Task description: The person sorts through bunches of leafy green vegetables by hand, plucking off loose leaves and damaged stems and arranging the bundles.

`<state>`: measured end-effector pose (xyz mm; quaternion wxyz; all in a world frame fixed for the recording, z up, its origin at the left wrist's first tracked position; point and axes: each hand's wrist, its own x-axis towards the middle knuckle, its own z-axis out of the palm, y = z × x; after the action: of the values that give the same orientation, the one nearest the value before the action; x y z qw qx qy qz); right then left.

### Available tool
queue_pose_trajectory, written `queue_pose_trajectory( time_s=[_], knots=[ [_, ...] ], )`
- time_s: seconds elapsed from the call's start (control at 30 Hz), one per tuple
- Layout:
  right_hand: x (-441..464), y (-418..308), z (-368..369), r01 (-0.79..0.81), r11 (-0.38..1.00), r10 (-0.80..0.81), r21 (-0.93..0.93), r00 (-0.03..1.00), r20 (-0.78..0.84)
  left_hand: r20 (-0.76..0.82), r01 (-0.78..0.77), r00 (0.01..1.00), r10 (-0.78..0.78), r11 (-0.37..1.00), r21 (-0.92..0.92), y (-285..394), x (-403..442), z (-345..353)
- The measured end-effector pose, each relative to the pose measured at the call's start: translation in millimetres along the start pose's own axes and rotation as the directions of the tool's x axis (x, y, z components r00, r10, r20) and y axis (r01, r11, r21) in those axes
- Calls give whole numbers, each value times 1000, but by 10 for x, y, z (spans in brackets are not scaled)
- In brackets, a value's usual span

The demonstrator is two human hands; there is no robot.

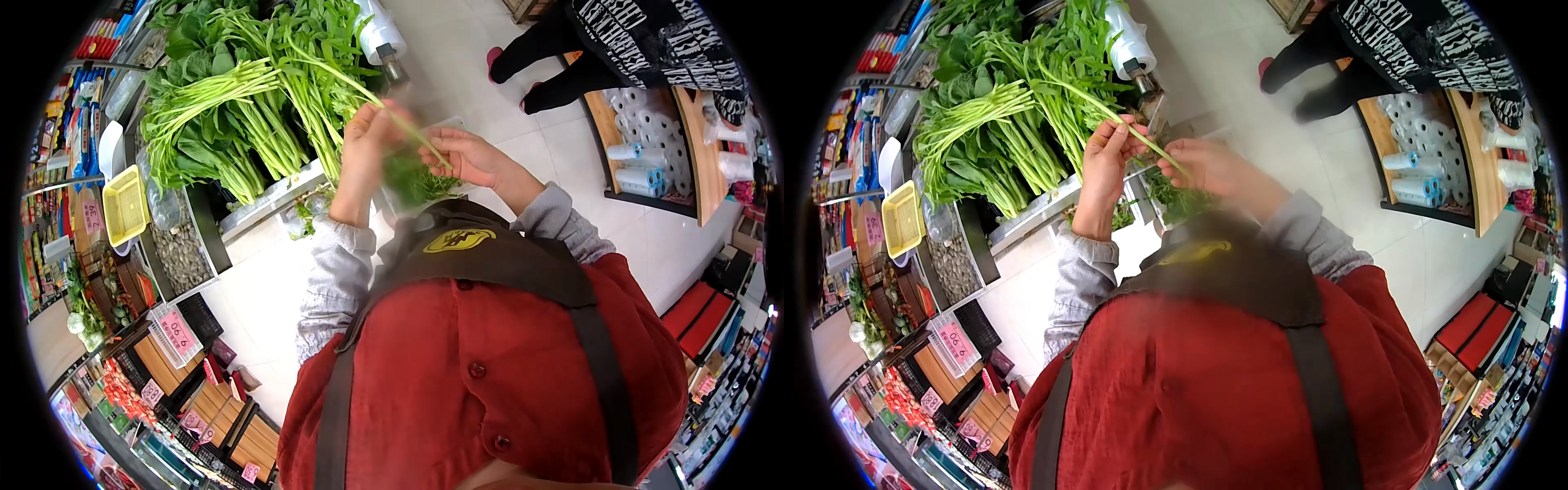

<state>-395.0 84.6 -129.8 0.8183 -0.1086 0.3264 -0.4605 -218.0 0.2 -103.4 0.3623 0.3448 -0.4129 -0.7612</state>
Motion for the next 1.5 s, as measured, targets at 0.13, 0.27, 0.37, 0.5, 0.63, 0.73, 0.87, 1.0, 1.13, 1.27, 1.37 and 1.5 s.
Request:
queue_pose_trajectory(
  time_s=[0.13, 0.27, 0.37, 0.5, 0.63, 0.73, 0.87, 1.0, 1.13, 1.27, 1.37, 1.5],
  knots=[
    [22, 43, -45, 50, 974, -47, -221, 999, 18, -31, 5, 999, -5, 1000, 21, 38, -41, 95],
    [-58, 38, -111, 79, 846, -54, -527, 996, 64, -68, 0, 998, 5, 997, 72, 32, -39, 104],
    [-131, 15, -82, 37, 851, -10, -523, 999, 53, -77, -26, 996, 32, 997, 79, -15, -24, 102],
    [-100, 34, -141, 72, 816, -31, -573, 996, 82, -90, -45, 995, 50, 998, 51, -8, -57, 182],
    [-91, 23, -161, 30, 817, 3, -577, 998, 56, -106, -55, 993, 57, 998, 16, -38, -72, 191],
    [-15, 88, -251, 42, 731, -10, -681, 999, 50, -116, -80, 990, 79, 997, 2, -9, -109, 209],
    [-19, 54, -88, 59, 498, -110, -865, 994, 5, -126, -138, 981, 149, 986, 92, -44, -116, 185],
    [47, -64, 21, 98, 157, -335, -983, 941, 40, -108, -184, 966, 234, 921, 344, -198, -118, 85],
    [246, -125, 221, 246, 438, -491, -864, 871, -1, -152, -132, 949, 276, 786, 604, -346, -148, 52],
    [371, -186, 304, 311, 416, -448, -855, 888, 105, -144, -138, 936, 322, 709, 691, -377, -194, 19],
    [405, -189, 342, 230, 470, -367, -852, 929, 48, -117, -151, 926, 360, 635, 758, -338, -244, -24],
    [491, -151, 326, 165, 455, -332, -875, 943, 6, -140, -98, 933, 332, 608, 788, -261, -300, -53]
  ],
)
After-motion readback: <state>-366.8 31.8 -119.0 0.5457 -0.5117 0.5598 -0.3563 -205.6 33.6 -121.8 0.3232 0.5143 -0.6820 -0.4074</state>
